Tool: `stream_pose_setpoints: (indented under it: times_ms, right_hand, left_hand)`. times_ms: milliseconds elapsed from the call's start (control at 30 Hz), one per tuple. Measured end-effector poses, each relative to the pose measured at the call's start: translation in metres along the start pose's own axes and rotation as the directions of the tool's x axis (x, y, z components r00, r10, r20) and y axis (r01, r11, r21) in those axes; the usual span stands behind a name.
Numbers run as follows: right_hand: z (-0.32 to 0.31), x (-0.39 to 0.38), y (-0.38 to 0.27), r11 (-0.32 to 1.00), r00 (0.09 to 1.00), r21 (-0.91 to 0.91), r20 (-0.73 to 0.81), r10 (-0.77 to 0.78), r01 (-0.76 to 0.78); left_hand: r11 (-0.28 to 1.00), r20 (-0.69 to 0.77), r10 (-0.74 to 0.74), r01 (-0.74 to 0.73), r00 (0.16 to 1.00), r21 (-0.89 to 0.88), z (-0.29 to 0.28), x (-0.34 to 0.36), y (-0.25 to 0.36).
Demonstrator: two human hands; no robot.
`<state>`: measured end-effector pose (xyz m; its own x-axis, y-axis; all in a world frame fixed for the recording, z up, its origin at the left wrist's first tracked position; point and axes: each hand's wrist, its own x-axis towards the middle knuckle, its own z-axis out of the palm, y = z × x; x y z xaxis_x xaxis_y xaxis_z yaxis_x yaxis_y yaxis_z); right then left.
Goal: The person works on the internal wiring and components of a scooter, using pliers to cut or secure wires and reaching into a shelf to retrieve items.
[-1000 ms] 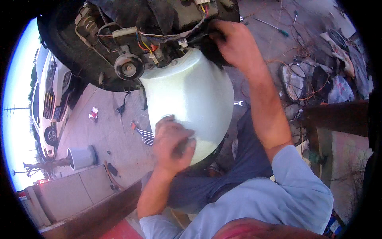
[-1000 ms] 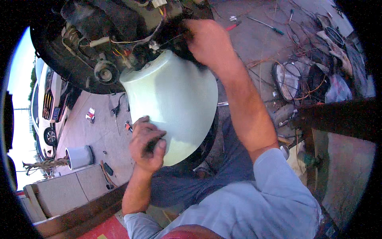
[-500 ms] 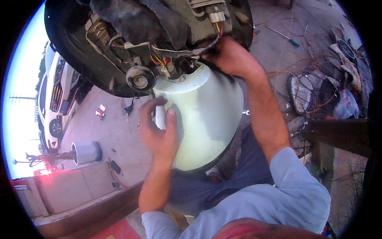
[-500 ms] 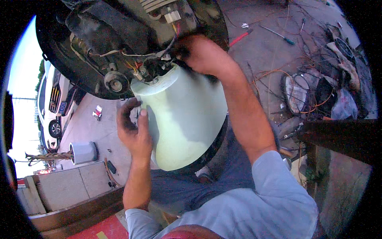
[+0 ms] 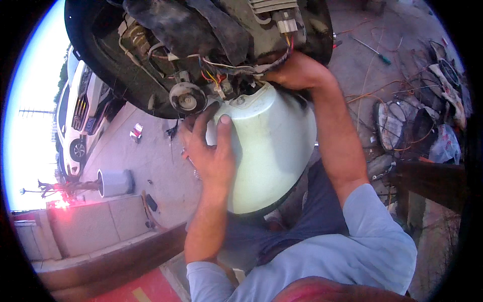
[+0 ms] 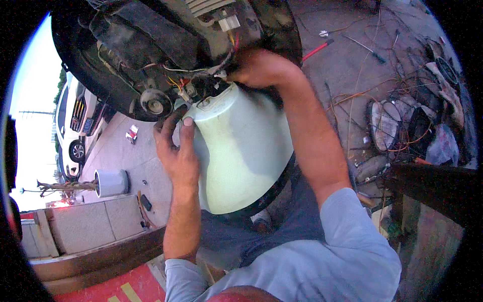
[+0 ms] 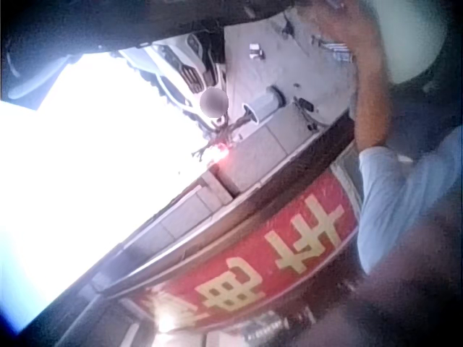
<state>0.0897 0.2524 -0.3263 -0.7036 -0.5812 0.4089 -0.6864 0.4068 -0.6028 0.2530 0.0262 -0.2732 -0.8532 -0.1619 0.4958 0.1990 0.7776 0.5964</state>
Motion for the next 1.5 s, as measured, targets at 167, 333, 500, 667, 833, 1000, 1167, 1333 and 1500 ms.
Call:
stream_pose_setpoints:
  times_ms: [167, 333, 500, 667, 833, 1000, 1167, 1333, 1500]
  right_hand:
    - [0.009, 0.001, 0.0, 0.998, 0.996, 0.039, -0.07, 0.047, -0.044]
    - [0.001, -0.002, -0.019, 0.881, 0.964, 0.404, 0.011, 0.266, -0.248]
    - [-0.014, -0.019, -0.039, 0.655, 0.95, 0.721, 0.014, 0.311, -0.225]
    - [-0.015, -0.029, -0.035, 0.77, 0.963, 0.612, -0.046, 0.265, -0.183]
    - [-0.009, -0.033, -0.038, 0.851, 0.965, 0.524, -0.207, 0.162, -0.031]
    - [-0.009, -0.027, -0.052, 0.991, 0.938, 0.131, -0.341, 0.062, -0.018]
    - [-0.003, -0.019, -0.056, 0.993, 0.948, 0.087, -0.3, 0.106, -0.083]
    - [0.002, -0.018, -0.048, 0.968, 0.944, 0.245, -0.305, 0.126, -0.05]
    - [-0.005, -0.014, -0.046, 0.954, 0.962, 0.249, -0.172, 0.212, -0.166]
  left_hand:
    - [0.995, 0.025, 0.028, -0.031, 0.999, 0.097, 0.006, 0.001, 0.01]
    - [0.965, 0.023, -0.194, 0.196, 0.981, -0.176, 0.015, 0.003, 0.023]
    - [0.944, -0.023, -0.296, 0.289, 0.955, -0.157, 0.027, 0.005, 0.025]
    - [0.908, -0.082, -0.381, 0.356, 0.921, -0.222, 0.04, 0.013, 0.018]
    - [0.92, -0.127, -0.382, 0.364, 0.915, -0.146, 0.044, 0.015, 0.02]
    - [0.943, -0.121, -0.324, 0.312, 0.938, -0.114, 0.043, 0.011, 0.022]
    - [0.91, -0.079, -0.356, 0.327, 0.931, -0.254, 0.043, 0.015, 0.022]
    - [0.849, -0.088, -0.454, 0.4, 0.887, -0.346, 0.043, 0.017, 0.037]
    - [0.817, -0.079, -0.494, 0.431, 0.866, -0.384, 0.043, 0.014, 0.053]
